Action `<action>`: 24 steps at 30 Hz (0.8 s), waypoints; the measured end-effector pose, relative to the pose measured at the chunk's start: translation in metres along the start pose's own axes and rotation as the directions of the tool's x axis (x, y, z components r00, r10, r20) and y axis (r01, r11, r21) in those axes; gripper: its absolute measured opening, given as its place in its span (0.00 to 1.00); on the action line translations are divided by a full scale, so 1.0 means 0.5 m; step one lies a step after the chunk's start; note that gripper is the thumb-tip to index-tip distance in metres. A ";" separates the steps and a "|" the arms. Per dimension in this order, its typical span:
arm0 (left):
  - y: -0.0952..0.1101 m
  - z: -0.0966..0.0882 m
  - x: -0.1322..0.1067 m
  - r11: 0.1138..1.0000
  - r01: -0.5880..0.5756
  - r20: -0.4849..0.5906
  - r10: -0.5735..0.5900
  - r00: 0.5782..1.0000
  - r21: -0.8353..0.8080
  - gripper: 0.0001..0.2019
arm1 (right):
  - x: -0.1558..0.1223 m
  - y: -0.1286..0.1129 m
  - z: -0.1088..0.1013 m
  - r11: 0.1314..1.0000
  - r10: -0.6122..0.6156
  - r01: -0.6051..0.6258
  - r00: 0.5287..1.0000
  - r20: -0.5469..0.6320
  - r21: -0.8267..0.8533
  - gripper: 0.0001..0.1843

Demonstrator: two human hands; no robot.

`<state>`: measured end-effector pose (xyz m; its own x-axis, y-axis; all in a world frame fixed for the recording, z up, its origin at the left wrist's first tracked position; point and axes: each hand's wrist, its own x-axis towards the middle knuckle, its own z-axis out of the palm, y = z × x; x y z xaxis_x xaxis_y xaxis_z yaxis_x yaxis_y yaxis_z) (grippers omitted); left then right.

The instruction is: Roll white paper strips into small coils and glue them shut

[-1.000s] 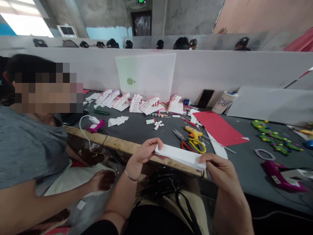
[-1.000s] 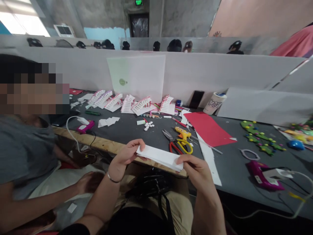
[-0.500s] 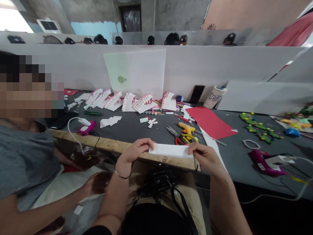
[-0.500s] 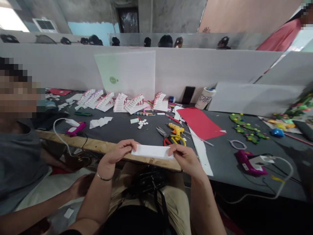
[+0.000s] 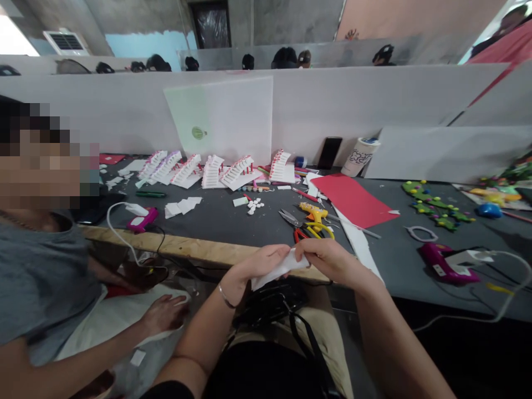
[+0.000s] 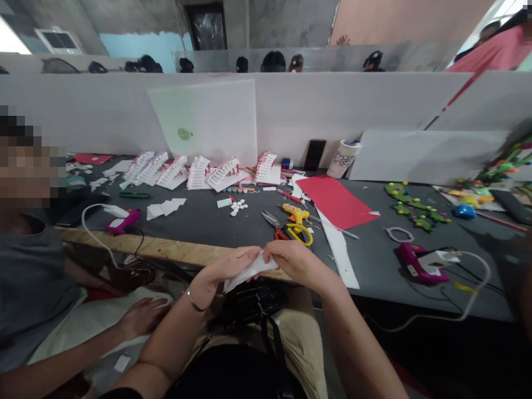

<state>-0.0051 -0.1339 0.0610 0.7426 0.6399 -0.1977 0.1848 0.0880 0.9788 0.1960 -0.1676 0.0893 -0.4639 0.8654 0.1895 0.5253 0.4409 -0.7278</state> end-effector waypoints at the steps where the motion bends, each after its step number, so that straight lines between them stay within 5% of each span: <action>1: -0.003 0.002 -0.001 1.000 0.001 -0.036 -0.001 0.999 0.001 0.25 | -0.001 0.001 0.003 0.999 0.042 -0.042 0.999 -0.022 0.024 0.12; 9: -0.001 0.012 -0.016 0.998 0.011 -0.160 -0.020 0.987 -0.058 0.24 | -0.012 0.017 0.047 0.864 0.325 -0.213 0.928 -0.181 0.457 0.13; 24: 0.000 0.014 -0.011 0.999 0.033 -0.116 -0.036 0.993 -0.020 0.26 | -0.014 0.014 0.057 0.762 0.442 -0.287 0.886 -0.142 0.581 0.17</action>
<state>-0.0044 -0.1428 0.0618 0.6555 0.7210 -0.2249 0.1963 0.1249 0.9726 0.1827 -0.1772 0.0641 -0.0776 0.9952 -0.0600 0.1190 -0.0505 -0.9916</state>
